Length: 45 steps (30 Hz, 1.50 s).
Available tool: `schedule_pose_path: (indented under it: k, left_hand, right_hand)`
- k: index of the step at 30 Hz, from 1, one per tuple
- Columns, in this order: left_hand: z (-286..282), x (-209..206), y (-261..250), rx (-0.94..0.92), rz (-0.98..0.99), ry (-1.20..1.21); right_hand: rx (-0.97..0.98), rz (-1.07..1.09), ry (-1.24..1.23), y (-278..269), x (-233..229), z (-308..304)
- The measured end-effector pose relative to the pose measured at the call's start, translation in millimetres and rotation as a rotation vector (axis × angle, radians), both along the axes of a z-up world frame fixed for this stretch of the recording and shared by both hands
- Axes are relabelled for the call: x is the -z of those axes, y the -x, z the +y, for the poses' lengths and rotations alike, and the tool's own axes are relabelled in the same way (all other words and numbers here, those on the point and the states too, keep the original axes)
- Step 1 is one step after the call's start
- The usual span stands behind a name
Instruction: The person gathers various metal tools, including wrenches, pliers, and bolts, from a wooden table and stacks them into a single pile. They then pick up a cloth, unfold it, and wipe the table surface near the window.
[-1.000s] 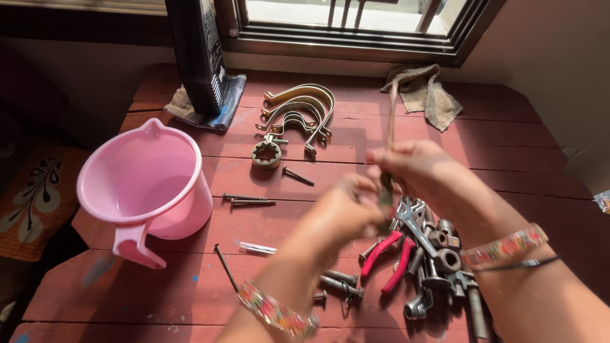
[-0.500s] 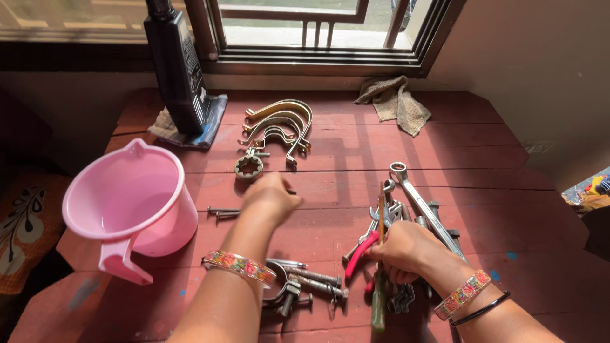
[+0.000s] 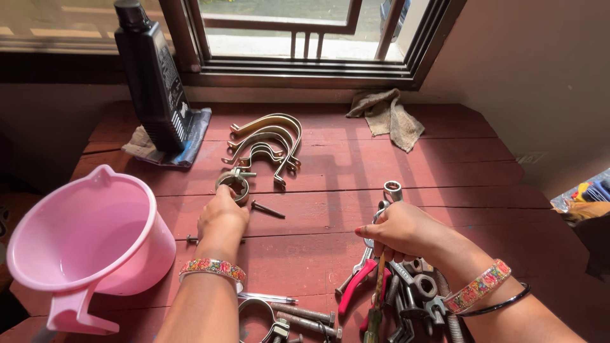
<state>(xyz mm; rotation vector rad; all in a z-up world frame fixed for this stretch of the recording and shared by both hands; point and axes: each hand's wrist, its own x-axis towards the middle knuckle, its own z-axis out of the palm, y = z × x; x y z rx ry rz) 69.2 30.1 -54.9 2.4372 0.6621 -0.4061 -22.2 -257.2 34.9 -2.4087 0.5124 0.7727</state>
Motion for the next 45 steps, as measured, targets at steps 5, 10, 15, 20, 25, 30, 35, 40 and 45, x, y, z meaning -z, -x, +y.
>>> schedule_pose_path:
  k: [5,10,15,20,25,30,35,40,45]
  left_hand:
    - [2.3,14.2,6.4,0.024,-0.048,-0.076]
    - [-0.9,10.5,14.1,0.051,-0.084,-0.068]
    - [-5.4,-16.0,37.2,0.050,-0.158,0.081]
    - [-19.7,-38.6,52.1,0.249,-0.426,0.125]
    - [-65.9,-46.9,76.0,0.171,-0.079,0.682]
    - [-117.7,-48.0,119.7,0.812,-0.295,0.358]
    - [-119.1,-60.5,138.3,0.737,-0.102,0.350]
    - [-110.6,-45.8,134.9,0.334,-0.098,0.490]
    - [-90.6,-34.3,133.5,0.378,-0.207,0.138]
  right_hand:
    - [-0.015,0.029,-0.016,-1.2,0.6,10.0]
    - [-0.009,0.002,-0.043,-2.4,-1.5,14.0]
    - [0.032,-0.004,-0.062,3.0,-1.2,10.2]
    - [0.146,-0.072,-0.161,2.2,5.5,-2.3]
    - [0.209,-0.144,-0.233,0.2,-6.9,-16.0]
    - [0.239,-0.198,-0.230,14.2,-11.7,-17.1]
    - [0.260,-0.103,-0.276,26.9,-1.7,-24.5]
    - [0.219,-0.016,-0.381,36.6,3.2,-26.0]
    - [0.180,-0.038,-0.306,31.2,6.2,-12.6]
